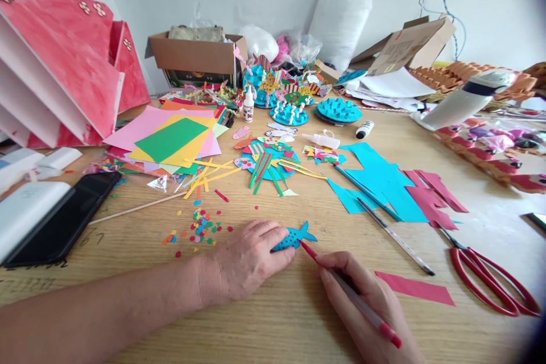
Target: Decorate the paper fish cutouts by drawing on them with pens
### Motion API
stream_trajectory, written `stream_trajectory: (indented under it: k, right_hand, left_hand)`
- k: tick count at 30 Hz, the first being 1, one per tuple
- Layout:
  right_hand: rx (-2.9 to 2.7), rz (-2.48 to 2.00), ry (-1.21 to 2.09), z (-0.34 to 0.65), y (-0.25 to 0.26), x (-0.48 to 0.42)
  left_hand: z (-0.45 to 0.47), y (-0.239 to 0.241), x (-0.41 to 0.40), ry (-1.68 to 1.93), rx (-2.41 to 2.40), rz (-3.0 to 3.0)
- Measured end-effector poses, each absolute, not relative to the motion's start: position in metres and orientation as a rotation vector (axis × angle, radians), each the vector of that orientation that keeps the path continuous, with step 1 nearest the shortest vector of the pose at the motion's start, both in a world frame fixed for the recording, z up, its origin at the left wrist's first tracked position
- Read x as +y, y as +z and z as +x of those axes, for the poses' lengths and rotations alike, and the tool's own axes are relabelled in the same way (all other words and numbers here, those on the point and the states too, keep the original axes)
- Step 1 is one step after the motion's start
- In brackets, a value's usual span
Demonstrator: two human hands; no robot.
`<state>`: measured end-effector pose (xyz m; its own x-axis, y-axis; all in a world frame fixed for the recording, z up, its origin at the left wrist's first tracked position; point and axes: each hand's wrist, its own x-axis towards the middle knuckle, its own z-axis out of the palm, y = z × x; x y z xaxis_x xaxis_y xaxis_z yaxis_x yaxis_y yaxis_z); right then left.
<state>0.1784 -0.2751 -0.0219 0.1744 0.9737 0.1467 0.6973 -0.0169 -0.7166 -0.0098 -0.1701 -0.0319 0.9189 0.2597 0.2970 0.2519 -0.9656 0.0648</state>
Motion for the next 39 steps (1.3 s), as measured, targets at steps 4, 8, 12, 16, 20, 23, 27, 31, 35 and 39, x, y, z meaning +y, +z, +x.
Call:
stream_trajectory:
  k: [4, 8, 12, 16, 20, 23, 27, 31, 35, 39]
  right_hand:
    - [-1.614, -1.775, 0.516, 0.179, -0.023, -0.275]
    - [-1.541, -1.803, 0.523, 0.175, -0.02, -0.277]
    - [-1.474, -1.822, 0.561, 0.17, -0.017, -0.278]
    - [-1.459, -1.814, 0.569, 0.17, -0.017, -0.277]
    - [-1.518, -1.799, 0.563, 0.173, -0.019, -0.276]
    - [-1.503, -1.807, 0.551, 0.172, -0.018, -0.276]
    - [-1.426, -1.806, 0.552, 0.168, -0.016, -0.276]
    - [-1.437, -1.806, 0.556, 0.168, -0.017, -0.277]
    - [-1.442, -1.81, 0.581, 0.17, -0.018, -0.277]
    - [-1.446, -1.799, 0.6, 0.17, -0.018, -0.278]
  left_hand:
    - [-0.01, -0.032, -0.17, 0.464, 0.412, 3.051]
    - [-0.01, -0.031, -0.171, 0.455, 0.416, 3.049]
    - [-0.01, -0.032, -0.171, 0.467, 0.424, 3.047]
    - [-0.01, -0.031, -0.17, 0.453, 0.41, 3.046]
    - [-0.009, -0.03, -0.17, 0.467, 0.413, 3.052]
    - [-0.009, -0.029, -0.17, 0.47, 0.407, 3.055]
    - [-0.01, -0.029, -0.17, 0.45, 0.413, 3.045]
    - [-0.01, -0.028, -0.171, 0.444, 0.41, 3.047]
    - [-0.009, -0.027, -0.17, 0.429, 0.406, 3.048]
    - [-0.01, -0.027, -0.17, 0.436, 0.415, 3.054]
